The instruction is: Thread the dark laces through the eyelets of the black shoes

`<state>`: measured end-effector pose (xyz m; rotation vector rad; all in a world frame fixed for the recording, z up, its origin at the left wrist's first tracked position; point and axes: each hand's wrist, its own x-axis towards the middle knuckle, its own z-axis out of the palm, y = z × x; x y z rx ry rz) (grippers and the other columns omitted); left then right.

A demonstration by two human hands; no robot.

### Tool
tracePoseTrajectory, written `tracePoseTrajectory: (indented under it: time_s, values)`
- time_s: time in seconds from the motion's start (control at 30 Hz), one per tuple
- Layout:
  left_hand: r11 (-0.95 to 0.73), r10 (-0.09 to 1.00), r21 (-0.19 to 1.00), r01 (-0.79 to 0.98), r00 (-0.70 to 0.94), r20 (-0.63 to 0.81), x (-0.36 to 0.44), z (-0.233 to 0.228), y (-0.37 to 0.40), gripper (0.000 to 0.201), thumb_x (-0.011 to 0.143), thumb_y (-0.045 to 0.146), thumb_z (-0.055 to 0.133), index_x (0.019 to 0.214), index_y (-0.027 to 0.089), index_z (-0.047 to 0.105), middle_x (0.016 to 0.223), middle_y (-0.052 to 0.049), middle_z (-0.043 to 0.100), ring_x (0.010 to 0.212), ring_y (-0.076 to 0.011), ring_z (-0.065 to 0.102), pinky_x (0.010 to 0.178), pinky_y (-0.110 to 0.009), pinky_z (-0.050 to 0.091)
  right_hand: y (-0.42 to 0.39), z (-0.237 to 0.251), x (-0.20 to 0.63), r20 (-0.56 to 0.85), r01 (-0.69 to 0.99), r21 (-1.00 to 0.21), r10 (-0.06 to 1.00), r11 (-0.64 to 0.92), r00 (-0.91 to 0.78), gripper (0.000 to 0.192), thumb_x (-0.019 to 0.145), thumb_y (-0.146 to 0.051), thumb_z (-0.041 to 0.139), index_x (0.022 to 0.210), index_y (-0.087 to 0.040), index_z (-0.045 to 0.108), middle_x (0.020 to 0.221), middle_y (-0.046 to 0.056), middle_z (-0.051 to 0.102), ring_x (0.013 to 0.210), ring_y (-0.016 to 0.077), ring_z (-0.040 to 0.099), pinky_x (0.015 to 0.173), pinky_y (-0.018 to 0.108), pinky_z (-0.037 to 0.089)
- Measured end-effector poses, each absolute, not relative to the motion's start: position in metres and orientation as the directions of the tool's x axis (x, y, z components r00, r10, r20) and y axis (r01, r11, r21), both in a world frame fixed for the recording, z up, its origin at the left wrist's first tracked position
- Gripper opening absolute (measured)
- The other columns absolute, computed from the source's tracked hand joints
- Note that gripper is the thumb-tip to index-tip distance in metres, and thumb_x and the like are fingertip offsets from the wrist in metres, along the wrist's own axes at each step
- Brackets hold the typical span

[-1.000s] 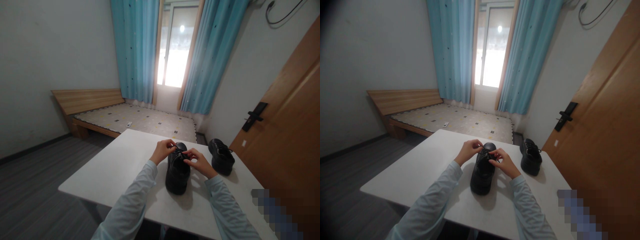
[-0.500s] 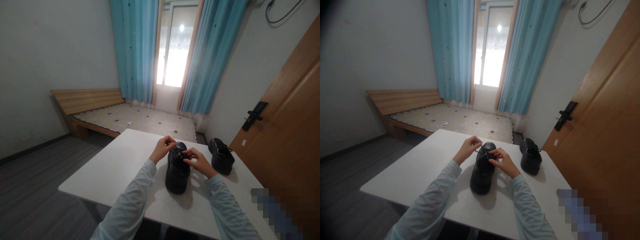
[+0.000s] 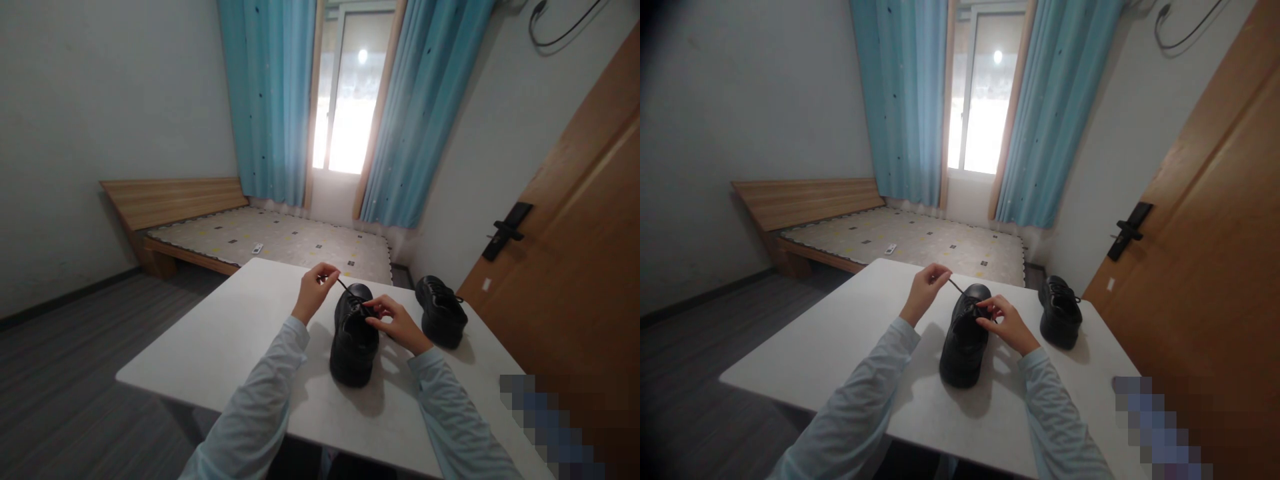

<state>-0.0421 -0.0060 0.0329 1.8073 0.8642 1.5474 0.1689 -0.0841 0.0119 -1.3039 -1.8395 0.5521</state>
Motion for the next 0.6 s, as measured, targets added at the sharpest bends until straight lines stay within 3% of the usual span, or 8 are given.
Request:
tracePoseTrajectory:
  time_s: [0.17,0.3,0.43,0.6]
  values:
    - [-0.56,0.822,0.823,0.094,-0.063,0.566,-0.044,0.034,-0.005,0.026,0.082,0.035,0.045,0.074,0.016,0.062,0.059,0.002,0.055,0.061,-0.0113,0.052,0.061,-0.022,0.039,-0.084,0.012,0.169,0.366,0.574,-0.728,0.921,0.374,-0.136,0.031,0.07,-0.035,0.069,0.097,-0.021,0.063,0.084,0.002,0.055,0.076,0.0156,0.054,0.068,0.03,0.045]
    - [-0.542,0.827,0.828,0.143,-0.087,0.556,-0.044,0.035,-0.006,0.027,0.082,0.034,0.044,0.07,0.017,0.061,0.058,0.002,0.056,0.062,-0.0117,0.055,0.065,-0.023,0.04,-0.083,0.012,0.17,0.357,0.554,-0.758,0.93,0.344,-0.089,0.033,0.07,-0.036,0.068,0.097,-0.02,0.062,0.078,0.0,0.056,0.072,0.0152,0.054,0.067,0.029,0.045]
    - [-0.542,0.837,0.821,0.179,0.027,0.547,-0.04,0.033,-0.007,0.025,0.082,0.033,0.045,0.073,0.017,0.062,0.062,0.001,0.061,0.066,-0.0126,0.059,0.069,-0.023,0.043,-0.082,0.014,0.17,0.374,0.547,-0.768,0.927,0.333,-0.039,0.027,0.075,-0.039,0.062,0.094,-0.019,0.062,0.073,0.0,0.056,0.069,0.0148,0.054,0.067,0.03,0.045]
    - [-0.609,0.78,0.762,0.219,0.342,0.525,-0.032,0.027,-0.01,0.024,0.083,0.034,0.048,0.084,0.018,0.066,0.082,-0.002,0.069,0.078,-0.0141,0.062,0.076,-0.024,0.045,-0.08,0.015,0.17,0.43,0.6,-0.725,0.903,0.34,0.008,0.019,0.079,-0.036,0.058,0.083,-0.018,0.062,0.077,0.003,0.061,0.07,0.0156,0.055,0.069,0.031,0.045]
